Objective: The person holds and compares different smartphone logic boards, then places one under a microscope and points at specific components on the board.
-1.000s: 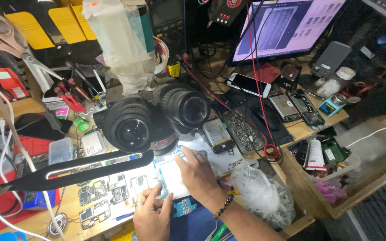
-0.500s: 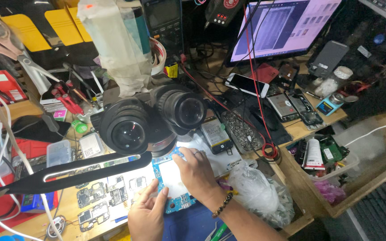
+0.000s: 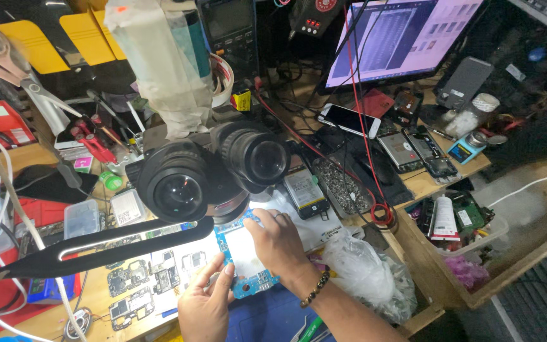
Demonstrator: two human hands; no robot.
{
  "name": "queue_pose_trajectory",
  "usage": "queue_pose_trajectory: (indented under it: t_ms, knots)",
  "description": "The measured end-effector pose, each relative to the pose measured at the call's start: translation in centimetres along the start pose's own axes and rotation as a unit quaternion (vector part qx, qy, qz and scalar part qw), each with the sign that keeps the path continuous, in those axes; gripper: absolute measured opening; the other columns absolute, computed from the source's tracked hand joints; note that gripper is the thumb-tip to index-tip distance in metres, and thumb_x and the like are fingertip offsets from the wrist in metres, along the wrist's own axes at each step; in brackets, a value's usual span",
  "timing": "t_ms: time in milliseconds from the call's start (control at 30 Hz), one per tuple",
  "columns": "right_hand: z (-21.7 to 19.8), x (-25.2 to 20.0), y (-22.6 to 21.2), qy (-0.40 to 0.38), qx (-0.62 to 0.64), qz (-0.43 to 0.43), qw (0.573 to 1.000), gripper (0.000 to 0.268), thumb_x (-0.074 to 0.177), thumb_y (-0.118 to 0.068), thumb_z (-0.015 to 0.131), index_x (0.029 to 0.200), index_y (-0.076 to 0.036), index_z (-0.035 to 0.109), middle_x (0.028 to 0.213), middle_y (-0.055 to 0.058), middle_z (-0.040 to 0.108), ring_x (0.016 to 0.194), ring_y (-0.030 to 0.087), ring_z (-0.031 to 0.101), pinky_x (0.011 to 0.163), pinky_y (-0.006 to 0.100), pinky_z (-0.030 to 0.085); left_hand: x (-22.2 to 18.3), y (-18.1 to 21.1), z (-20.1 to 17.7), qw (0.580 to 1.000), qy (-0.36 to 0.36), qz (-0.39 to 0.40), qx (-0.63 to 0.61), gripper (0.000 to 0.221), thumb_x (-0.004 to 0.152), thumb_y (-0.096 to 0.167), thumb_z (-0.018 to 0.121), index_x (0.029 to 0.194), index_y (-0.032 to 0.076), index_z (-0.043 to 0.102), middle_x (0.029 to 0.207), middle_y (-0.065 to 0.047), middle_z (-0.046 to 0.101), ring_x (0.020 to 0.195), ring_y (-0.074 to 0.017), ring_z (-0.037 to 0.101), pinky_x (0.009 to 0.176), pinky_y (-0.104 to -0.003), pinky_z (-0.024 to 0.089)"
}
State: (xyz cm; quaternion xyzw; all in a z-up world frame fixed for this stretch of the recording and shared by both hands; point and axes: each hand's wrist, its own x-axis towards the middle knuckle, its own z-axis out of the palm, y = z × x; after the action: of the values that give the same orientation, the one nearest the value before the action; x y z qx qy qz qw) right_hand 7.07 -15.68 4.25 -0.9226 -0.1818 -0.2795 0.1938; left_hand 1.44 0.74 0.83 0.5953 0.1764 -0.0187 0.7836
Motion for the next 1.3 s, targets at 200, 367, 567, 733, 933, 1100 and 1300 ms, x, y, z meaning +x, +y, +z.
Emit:
queue_pose_trajectory:
  t_ms: [200, 367, 567, 733, 933, 1100, 1300]
  knots:
    - [0.0, 0.0, 0.0, -0.005, 0.001, 0.003, 1.0, 0.022, 0.085, -0.008, 0.063, 0.104, -0.006, 0.071, 0.112, 0.014, 0.069, 0.102, 0.034, 0.066, 0.087, 0.045, 0.05, 0.1, 0.0, -0.1, 1.0, 0.002, -0.003, 0.007, 0.044, 0.086, 0.01, 0.074, 0.127, -0.004, 0.069, 0.109, -0.014, 0.072, 0.091, -0.0189, 0.074, 0.068, -0.032, 0.063]
    - [-0.1, 0.1, 0.0, 0.008, 0.014, -0.008, 1.0, 0.022, 0.085, -0.007, 0.063, 0.105, -0.004, 0.07, 0.111, 0.015, 0.07, 0.103, 0.034, 0.066, 0.088, 0.045, 0.051, -0.2, 0.5, 0.0, 0.999, 0.011, -0.012, 0.041, 0.043, 0.086, 0.012, 0.075, 0.127, 0.001, 0.07, 0.105, -0.007, 0.074, 0.086, -0.0145, 0.073, 0.064, -0.027, 0.058]
    - [-0.5, 0.1, 1.1, -0.057, 0.102, 0.026, 0.993, 0.018, 0.089, 0.0, 0.06, 0.104, 0.0, 0.07, 0.104, 0.021, 0.07, 0.102, 0.039, 0.068, 0.09, 0.045, 0.055, -1.7, 0.7, -0.4, 0.992, -0.036, 0.08, 0.087, 0.043, 0.087, 0.01, 0.074, 0.129, 0.001, 0.068, 0.096, -0.008, 0.073, 0.07, -0.0068, 0.065, 0.058, -0.023, 0.051]
    - [-1.0, 0.2, 0.3, 0.016, 0.136, 0.025, 0.99, 0.016, 0.09, -0.001, 0.072, 0.105, 0.002, 0.071, 0.116, 0.02, 0.071, 0.108, 0.038, 0.069, 0.091, 0.042, 0.057, -4.0, 2.7, -0.5, 0.957, 0.012, 0.186, 0.221, 0.043, 0.084, 0.005, 0.076, 0.126, 0.001, 0.067, 0.102, -0.01, 0.071, 0.069, -0.0124, 0.069, 0.063, -0.024, 0.056]
    - [-3.0, 0.5, 0.0, -0.037, 0.177, 0.102, 0.978, 0.026, 0.083, -0.002, 0.077, 0.108, 0.0, 0.072, 0.116, 0.013, 0.074, 0.086, 0.021, 0.072, 0.065, 0.029, 0.054, -5.1, 2.9, -0.9, 0.949, 0.004, 0.202, 0.242, 0.038, 0.087, 0.005, 0.072, 0.124, 0.001, 0.065, 0.106, -0.011, 0.068, 0.074, -0.0152, 0.072, 0.065, -0.028, 0.061]
    - [-4.6, -0.5, -0.4, -0.065, 0.181, 0.196, 0.962, 0.028, 0.085, -0.005, 0.081, 0.112, -0.003, 0.072, 0.101, 0.008, 0.077, 0.067, 0.013, 0.063, 0.063, 0.025, 0.052, -5.9, 2.5, -1.3, 0.918, 0.017, 0.259, 0.299, 0.039, 0.087, 0.007, 0.074, 0.125, 0.002, 0.064, 0.105, -0.011, 0.068, 0.075, -0.019, 0.07, 0.065, -0.03, 0.059]
    - [-6.5, -1.9, -1.5, -0.046, 0.293, 0.21, 0.932, 0.047, 0.085, 0.001, 0.078, 0.128, 0.001, 0.06, 0.104, 0.009, 0.074, 0.086, 0.007, 0.066, 0.072, 0.02, 0.052, -7.1, 2.6, -1.8, 0.892, 0.041, 0.286, 0.348, 0.038, 0.085, 0.011, 0.078, 0.121, 0.006, 0.067, 0.102, -0.011, 0.068, 0.076, -0.0222, 0.07, 0.063, -0.034, 0.056]
